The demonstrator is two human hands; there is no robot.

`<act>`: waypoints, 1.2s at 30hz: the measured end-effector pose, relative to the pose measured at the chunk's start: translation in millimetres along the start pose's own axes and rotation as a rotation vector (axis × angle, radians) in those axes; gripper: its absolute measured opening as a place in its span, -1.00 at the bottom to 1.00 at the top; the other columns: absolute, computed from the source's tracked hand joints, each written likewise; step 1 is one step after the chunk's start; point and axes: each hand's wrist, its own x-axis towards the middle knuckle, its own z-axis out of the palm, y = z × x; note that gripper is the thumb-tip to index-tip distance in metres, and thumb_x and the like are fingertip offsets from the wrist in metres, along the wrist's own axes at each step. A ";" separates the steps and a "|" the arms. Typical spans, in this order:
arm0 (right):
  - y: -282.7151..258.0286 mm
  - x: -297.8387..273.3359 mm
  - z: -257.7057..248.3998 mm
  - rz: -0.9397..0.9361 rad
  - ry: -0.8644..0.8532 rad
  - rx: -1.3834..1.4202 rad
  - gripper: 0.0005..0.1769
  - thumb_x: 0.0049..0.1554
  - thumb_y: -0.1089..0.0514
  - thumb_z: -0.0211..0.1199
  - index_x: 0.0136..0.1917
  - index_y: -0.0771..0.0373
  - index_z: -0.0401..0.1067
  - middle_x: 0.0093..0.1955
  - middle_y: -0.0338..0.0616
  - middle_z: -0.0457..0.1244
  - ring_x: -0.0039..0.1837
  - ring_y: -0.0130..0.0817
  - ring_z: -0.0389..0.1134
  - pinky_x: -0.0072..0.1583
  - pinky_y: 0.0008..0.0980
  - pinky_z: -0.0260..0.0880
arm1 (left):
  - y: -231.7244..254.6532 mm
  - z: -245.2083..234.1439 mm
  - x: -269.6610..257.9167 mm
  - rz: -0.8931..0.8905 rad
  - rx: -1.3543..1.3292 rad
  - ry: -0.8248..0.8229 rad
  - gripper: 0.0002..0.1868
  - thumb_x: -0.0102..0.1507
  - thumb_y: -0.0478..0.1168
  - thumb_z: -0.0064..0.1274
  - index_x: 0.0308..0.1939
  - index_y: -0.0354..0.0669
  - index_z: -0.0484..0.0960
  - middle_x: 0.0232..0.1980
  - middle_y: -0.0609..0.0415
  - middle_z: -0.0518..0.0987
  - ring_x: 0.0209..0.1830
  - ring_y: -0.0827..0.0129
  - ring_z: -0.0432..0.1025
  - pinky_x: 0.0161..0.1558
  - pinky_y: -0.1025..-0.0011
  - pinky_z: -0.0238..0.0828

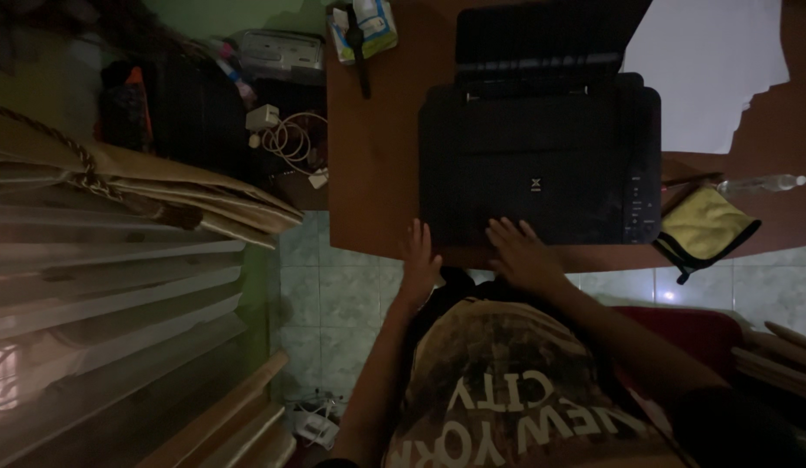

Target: The person cleans a black printer on a wooden table. They spray a cleaning solution onto the printer surface and wipe it with a yellow cloth, then use a small brush to clean crevices. The person repeatedly wipes and brushes the printer throughout the clip.

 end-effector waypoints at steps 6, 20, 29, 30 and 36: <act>-34.9 35.6 -1.4 -0.147 0.112 0.030 -0.22 0.28 -0.21 -0.05 0.59 0.27 0.00 0.69 0.02 -0.16 0.69 -0.09 -0.23 0.60 0.03 -0.31 | 7.2 -9.8 -1.9 0.019 -0.017 -0.025 -0.16 0.48 0.27 -0.55 0.67 -0.16 -0.30 0.75 -0.07 -0.42 0.75 0.01 -0.53 0.58 -0.11 -0.75; -51.2 42.0 -17.1 -0.091 0.222 -0.061 -0.19 0.31 -0.23 -0.08 0.62 0.32 -0.01 0.71 -0.03 -0.16 0.70 -0.21 -0.22 0.61 0.02 -0.39 | 0.5 3.8 -5.3 0.106 0.132 0.109 -0.07 0.44 0.23 -0.21 0.66 -0.28 -0.18 0.73 -0.23 -0.34 0.73 -0.14 -0.51 0.56 -0.18 -0.76; -8.7 -18.0 -11.4 0.173 0.315 -0.138 -0.21 0.25 -0.20 0.07 0.59 0.28 0.11 0.69 -0.07 -0.07 0.68 -0.22 -0.10 0.60 0.08 -0.26 | 40.1 -2.2 6.7 0.282 0.136 -0.009 0.00 0.40 0.26 -0.12 0.64 -0.37 -0.13 0.73 -0.29 -0.29 0.74 -0.19 -0.44 0.60 -0.14 -0.56; -4.5 -24.2 -10.4 0.206 0.326 -0.146 -0.20 0.24 -0.20 0.08 0.59 0.28 0.13 0.68 -0.07 -0.05 0.68 -0.22 -0.08 0.59 0.10 -0.25 | 46.2 -3.9 7.9 0.296 0.113 -0.027 -0.01 0.41 0.26 -0.12 0.64 -0.36 -0.12 0.73 -0.27 -0.28 0.74 -0.19 -0.41 0.62 -0.12 -0.49; 22.6 -60.7 -6.1 0.386 0.348 -0.183 -0.24 0.29 -0.19 0.05 0.58 0.31 0.14 0.69 0.02 -0.04 0.69 -0.15 -0.07 0.60 0.13 -0.23 | 64.7 -4.3 31.0 0.369 0.110 -0.066 -0.01 0.43 0.27 -0.15 0.66 -0.35 -0.16 0.75 -0.22 -0.27 0.76 -0.13 -0.38 0.65 -0.06 -0.37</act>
